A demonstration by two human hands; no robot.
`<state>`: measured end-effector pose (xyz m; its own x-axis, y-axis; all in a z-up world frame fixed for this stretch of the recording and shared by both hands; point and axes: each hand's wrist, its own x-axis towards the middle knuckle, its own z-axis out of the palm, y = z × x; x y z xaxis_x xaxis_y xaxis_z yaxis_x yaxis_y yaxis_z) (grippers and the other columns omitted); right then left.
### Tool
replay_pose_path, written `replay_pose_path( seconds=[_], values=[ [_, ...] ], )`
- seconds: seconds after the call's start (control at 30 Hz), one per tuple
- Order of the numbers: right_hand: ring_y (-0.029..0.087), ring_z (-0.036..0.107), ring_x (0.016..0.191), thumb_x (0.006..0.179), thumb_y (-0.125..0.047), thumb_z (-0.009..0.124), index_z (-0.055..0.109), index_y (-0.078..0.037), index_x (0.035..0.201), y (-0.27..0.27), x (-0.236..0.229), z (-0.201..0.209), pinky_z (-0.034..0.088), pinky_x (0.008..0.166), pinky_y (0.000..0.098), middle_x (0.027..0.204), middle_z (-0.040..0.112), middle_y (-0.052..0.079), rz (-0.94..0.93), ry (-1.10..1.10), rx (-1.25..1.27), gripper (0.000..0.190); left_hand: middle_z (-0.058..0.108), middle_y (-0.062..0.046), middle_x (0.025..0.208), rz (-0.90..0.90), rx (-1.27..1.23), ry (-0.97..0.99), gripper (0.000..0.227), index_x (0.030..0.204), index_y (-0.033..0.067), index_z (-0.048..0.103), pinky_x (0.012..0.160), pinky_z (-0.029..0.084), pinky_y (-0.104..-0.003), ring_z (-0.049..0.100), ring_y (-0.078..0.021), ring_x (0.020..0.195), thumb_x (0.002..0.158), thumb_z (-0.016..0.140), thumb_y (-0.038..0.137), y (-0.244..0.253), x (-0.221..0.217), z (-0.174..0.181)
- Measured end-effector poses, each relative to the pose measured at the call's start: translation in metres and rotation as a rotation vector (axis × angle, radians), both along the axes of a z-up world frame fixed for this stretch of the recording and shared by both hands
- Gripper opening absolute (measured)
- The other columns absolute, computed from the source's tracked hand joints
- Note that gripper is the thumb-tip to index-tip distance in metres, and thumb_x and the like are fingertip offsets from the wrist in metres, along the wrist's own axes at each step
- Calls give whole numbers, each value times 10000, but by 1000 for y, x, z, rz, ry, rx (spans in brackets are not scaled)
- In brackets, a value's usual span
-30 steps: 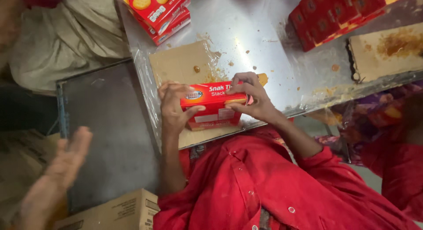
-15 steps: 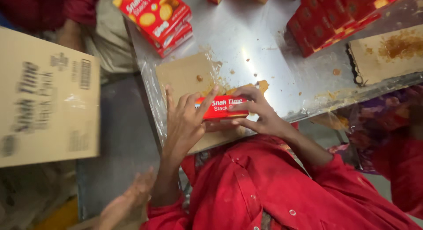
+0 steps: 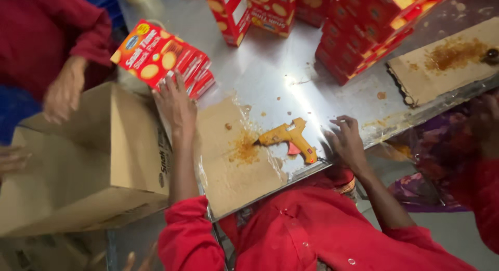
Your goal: The person packs boxes of snack packs into a large cardboard box. They apply adhesive from a glue gun to the flaps of a red and white snack pack box, fold the flaps to seal it, and place it into a larger cardboard box. They repeat this process with multiple snack pack boxes.
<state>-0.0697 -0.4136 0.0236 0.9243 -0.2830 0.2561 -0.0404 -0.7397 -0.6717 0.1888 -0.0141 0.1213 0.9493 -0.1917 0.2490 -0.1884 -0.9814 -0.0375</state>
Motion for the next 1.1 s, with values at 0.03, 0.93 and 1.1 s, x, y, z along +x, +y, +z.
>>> replay_pose_path(
  seconds=[0.03, 0.93, 1.1],
  values=[
    [309, 627, 1091, 930, -137, 743, 636, -35, 1259, 1, -5, -9, 550, 865, 380, 1332, 511, 183, -15, -4, 6, 361, 459, -232, 1529, -15, 6, -4, 990, 1592, 62, 358, 1163, 229, -623, 428, -448, 1391, 744, 827, 269, -9, 0, 0],
    [213, 713, 908, 958, -265, 726, 740, -131, 1061, 5, 3, -15, 573, 804, 332, 1073, 711, 43, -87, 98, 214, 170, 692, -92, 920, -458, 49, -466, 130, 886, 71, 726, 1265, 293, -562, 623, -293, 1023, 999, 712, 135, -95, 67, 63],
    [217, 365, 1394, 803, -302, 852, 252, -113, 1583, 66, 32, 36, 405, 1112, 369, 1555, 364, 153, 226, 119, 771, 1002, 582, -49, 1389, -612, -93, -520, 123, 906, 181, 723, 1274, 70, -678, 502, -286, 1395, 996, 793, 134, -81, -76, 138]
  ],
)
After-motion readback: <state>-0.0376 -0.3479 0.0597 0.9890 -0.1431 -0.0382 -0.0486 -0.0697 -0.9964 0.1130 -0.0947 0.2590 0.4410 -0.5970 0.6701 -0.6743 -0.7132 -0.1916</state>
